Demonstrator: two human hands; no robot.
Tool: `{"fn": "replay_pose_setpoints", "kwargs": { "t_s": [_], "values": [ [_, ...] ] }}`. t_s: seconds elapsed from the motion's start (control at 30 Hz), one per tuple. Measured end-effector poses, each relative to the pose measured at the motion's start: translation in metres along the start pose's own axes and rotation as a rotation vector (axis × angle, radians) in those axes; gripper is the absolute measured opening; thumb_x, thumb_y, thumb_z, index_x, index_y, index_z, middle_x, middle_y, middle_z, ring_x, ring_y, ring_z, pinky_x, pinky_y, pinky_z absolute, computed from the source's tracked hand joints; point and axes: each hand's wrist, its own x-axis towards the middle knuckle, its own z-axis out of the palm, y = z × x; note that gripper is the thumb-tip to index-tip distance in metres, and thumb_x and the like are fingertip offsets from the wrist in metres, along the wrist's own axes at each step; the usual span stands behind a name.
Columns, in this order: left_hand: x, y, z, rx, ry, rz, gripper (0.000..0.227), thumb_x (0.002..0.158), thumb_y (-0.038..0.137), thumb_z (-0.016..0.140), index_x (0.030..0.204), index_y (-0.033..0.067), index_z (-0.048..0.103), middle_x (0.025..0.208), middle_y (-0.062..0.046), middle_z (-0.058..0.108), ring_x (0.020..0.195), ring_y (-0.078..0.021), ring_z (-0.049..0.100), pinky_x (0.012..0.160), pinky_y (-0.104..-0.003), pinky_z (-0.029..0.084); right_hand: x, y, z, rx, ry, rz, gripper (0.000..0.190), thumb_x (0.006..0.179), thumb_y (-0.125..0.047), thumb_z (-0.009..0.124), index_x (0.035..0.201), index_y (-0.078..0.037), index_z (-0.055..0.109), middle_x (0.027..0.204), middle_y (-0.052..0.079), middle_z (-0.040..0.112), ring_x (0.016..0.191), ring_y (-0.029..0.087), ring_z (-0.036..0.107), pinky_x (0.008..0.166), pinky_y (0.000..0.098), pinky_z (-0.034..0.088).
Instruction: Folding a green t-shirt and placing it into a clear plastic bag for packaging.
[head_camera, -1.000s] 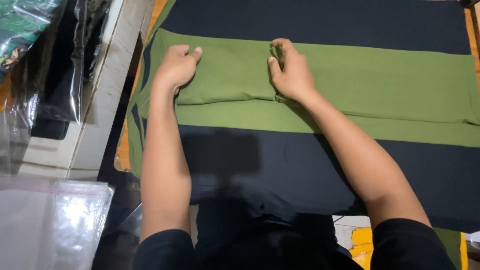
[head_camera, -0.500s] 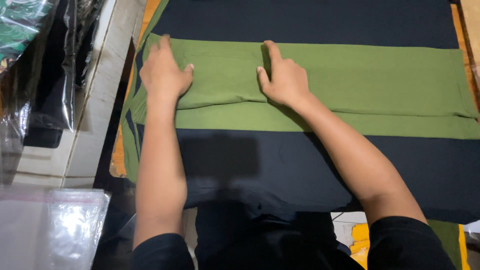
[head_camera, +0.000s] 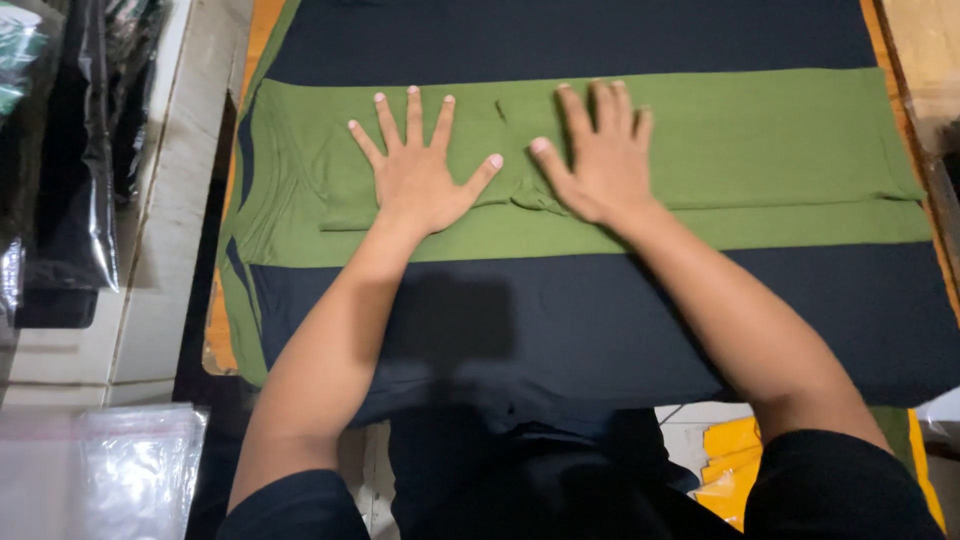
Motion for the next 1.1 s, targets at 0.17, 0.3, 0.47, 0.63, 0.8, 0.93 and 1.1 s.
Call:
{"fn": "replay_pose_setpoints", "kwargs": {
  "t_s": [0.17, 0.3, 0.47, 0.63, 0.8, 0.93, 1.1],
  "values": [
    [0.001, -0.001, 0.0, 0.001, -0.012, 0.012, 0.112, 0.078, 0.094, 0.014, 0.166, 0.0253, 0.013, 0.172, -0.015, 0.001, 0.152, -0.0511, -0.012, 0.113, -0.078, -0.012, -0.017, 0.076, -0.035, -0.029, -0.132, 0.255, 0.092, 0.095, -0.074, 0.015, 0.165, -0.016, 0.025, 0.17, 0.023, 0.012, 0.154, 0.045, 0.001, 0.117, 0.0709, -0.001],
    [0.0, 0.0, -0.001, 0.025, -0.031, 0.008, 0.118, 0.074, 0.098, 0.016, 0.167, 0.0254, 0.01, 0.172, -0.015, -0.002, 0.151, -0.0512, -0.013, 0.112, -0.078, -0.012, -0.028, 0.135, -0.071, -0.053, -0.211, 0.424, 0.092, 0.092, -0.077, 0.007, 0.166, -0.023, 0.018, 0.171, 0.015, 0.003, 0.156, 0.038, -0.004, 0.12, 0.067, -0.005],
    [-0.003, 0.004, 0.008, -0.045, 0.21, 0.412, 0.1, 0.089, 0.084, 0.04, 0.166, 0.0226, 0.026, 0.17, -0.02, 0.004, 0.152, -0.0503, -0.006, 0.115, -0.08, 0.0, -0.036, 0.199, -0.077, -0.004, -0.196, 0.496, 0.085, 0.095, -0.072, 0.017, 0.167, -0.026, 0.016, 0.172, 0.011, 0.001, 0.156, 0.039, -0.004, 0.123, 0.0673, -0.003],
    [-0.008, 0.027, 0.017, -0.095, 0.369, 0.969, 0.05, 0.095, 0.051, 0.065, 0.13, 0.0162, 0.072, 0.141, -0.013, 0.059, 0.142, -0.0422, 0.041, 0.118, -0.073, 0.019, -0.037, 0.223, -0.07, 0.029, -0.175, 0.455, 0.083, 0.097, -0.07, 0.017, 0.167, -0.025, 0.016, 0.172, 0.013, 0.003, 0.156, 0.039, -0.004, 0.123, 0.0669, -0.005],
    [-0.008, 0.023, 0.017, -0.176, 0.43, 1.047, 0.003, 0.092, 0.016, 0.076, 0.093, 0.0133, 0.076, 0.09, -0.001, 0.061, 0.104, -0.0303, 0.056, 0.113, -0.067, 0.035, -0.037, 0.233, -0.065, 0.041, -0.156, 0.441, 0.082, 0.098, -0.069, 0.018, 0.167, -0.025, 0.017, 0.172, 0.013, 0.004, 0.156, 0.038, -0.003, 0.123, 0.0667, -0.005],
    [-0.009, 0.023, 0.012, -0.192, 0.399, 1.047, 0.006, 0.089, 0.011, 0.074, 0.086, 0.0153, 0.076, 0.09, 0.002, 0.062, 0.104, -0.0309, 0.056, 0.114, -0.069, 0.033, -0.038, 0.235, -0.066, 0.047, -0.172, 0.46, 0.076, 0.101, -0.065, 0.019, 0.167, -0.026, 0.016, 0.172, 0.012, 0.003, 0.156, 0.037, -0.004, 0.124, 0.0659, -0.005],
    [-0.006, 0.02, 0.013, -0.155, 0.308, 1.012, 0.014, 0.083, 0.01, 0.07, 0.081, 0.0196, 0.081, 0.095, 0.007, 0.069, 0.111, -0.0316, 0.056, 0.115, -0.066, 0.031, -0.043, 0.252, -0.064, 0.072, -0.147, 0.473, 0.078, 0.1, -0.066, 0.018, 0.167, -0.026, 0.014, 0.172, 0.008, 0.002, 0.157, 0.03, -0.005, 0.124, 0.0664, -0.007]
  ]
}}
